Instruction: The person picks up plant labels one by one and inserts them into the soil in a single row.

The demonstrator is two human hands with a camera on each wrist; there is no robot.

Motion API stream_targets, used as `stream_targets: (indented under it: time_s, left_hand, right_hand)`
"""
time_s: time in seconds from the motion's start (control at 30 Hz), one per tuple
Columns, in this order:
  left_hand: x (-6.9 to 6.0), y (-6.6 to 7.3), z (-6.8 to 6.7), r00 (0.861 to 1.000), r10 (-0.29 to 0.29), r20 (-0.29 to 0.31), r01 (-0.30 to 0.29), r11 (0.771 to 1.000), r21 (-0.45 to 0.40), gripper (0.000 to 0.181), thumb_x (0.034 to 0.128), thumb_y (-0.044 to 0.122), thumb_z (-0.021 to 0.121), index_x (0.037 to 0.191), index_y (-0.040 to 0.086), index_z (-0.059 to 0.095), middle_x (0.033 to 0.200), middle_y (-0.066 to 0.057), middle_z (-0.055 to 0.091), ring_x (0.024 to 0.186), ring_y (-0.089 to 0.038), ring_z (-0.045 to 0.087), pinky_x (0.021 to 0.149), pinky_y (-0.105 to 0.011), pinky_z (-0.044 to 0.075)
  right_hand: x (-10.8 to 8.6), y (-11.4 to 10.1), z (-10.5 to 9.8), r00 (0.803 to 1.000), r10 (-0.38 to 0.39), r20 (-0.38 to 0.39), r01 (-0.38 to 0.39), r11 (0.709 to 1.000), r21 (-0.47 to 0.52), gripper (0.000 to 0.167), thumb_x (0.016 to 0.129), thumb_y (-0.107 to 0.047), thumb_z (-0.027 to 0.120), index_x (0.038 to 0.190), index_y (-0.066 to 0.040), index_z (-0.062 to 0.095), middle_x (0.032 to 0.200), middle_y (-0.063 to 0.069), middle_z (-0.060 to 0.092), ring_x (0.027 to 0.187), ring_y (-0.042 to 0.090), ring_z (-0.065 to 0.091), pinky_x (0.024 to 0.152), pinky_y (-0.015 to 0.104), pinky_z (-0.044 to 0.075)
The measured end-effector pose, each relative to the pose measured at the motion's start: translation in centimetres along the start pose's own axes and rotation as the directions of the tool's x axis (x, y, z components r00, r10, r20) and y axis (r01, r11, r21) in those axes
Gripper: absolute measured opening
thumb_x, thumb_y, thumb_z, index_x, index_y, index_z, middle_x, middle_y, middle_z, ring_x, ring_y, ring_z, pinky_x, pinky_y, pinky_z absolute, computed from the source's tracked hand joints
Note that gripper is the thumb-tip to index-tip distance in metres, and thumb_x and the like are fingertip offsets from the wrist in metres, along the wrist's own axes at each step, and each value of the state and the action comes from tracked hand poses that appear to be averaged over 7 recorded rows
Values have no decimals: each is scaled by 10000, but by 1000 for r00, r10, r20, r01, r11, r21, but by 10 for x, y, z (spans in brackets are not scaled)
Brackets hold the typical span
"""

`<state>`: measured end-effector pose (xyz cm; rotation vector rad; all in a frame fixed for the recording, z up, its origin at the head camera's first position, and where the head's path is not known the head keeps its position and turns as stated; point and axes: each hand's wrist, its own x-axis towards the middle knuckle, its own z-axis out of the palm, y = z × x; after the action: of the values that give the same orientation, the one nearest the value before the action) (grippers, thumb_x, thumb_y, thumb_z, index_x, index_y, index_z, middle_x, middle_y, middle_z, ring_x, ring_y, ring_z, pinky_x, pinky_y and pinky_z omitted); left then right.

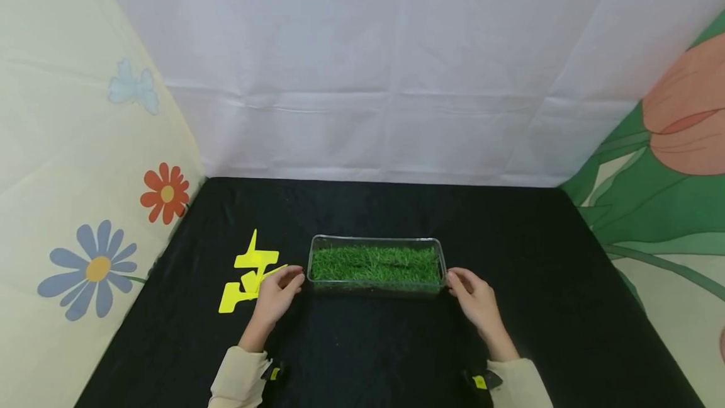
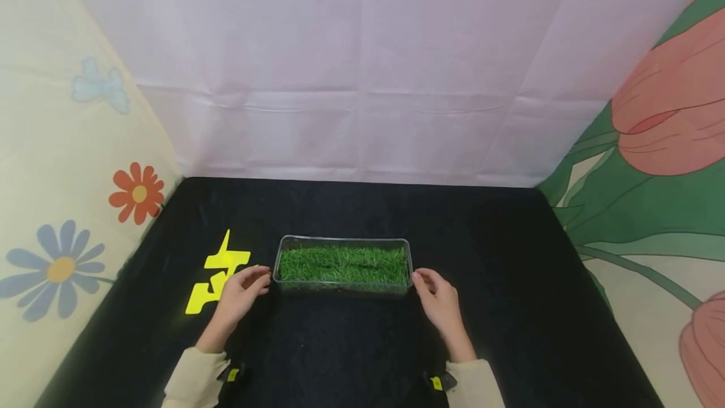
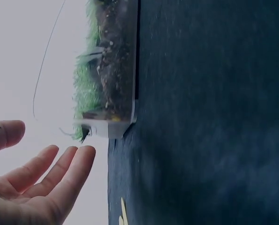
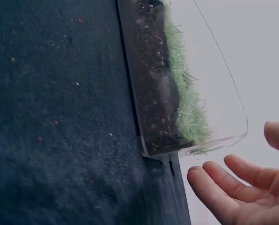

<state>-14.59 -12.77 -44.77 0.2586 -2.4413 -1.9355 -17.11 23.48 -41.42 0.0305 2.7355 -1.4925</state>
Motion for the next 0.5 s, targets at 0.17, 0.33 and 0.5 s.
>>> stream_targets:
  time_s: [0.17,0.33,0.5]
  left_hand:
    - [0,0,-9,1000,11,-15,-11,1000,14,280,878,89,593,1111,-65,589,1044,-212,620,890,-301,620,737,-301,513]
    - [-1,-1,-18,999,-3,-34,4,1000,21,285,883,81,583,1125,-69,580,1055,-228,614,898,-317,612,710,-270,513]
    - [-3,-5,-28,996,-35,-80,40,997,59,275,880,79,586,1110,-71,588,1001,-221,628,855,-306,610,641,-225,500]
  right_hand:
    - [0,1,-4,1000,4,-7,-4,1000,-5,371,955,-225,466,1165,73,538,1014,234,621,893,297,626,714,245,501]
    - [1,0,-7,1000,11,-10,-11,1000,-10,374,956,-225,464,1169,74,534,1028,244,615,894,296,627,708,209,493]
    - [1,-1,-8,1000,9,-11,-9,1000,-11,377,956,-225,463,1167,79,534,1046,252,610,887,289,630,709,209,494]
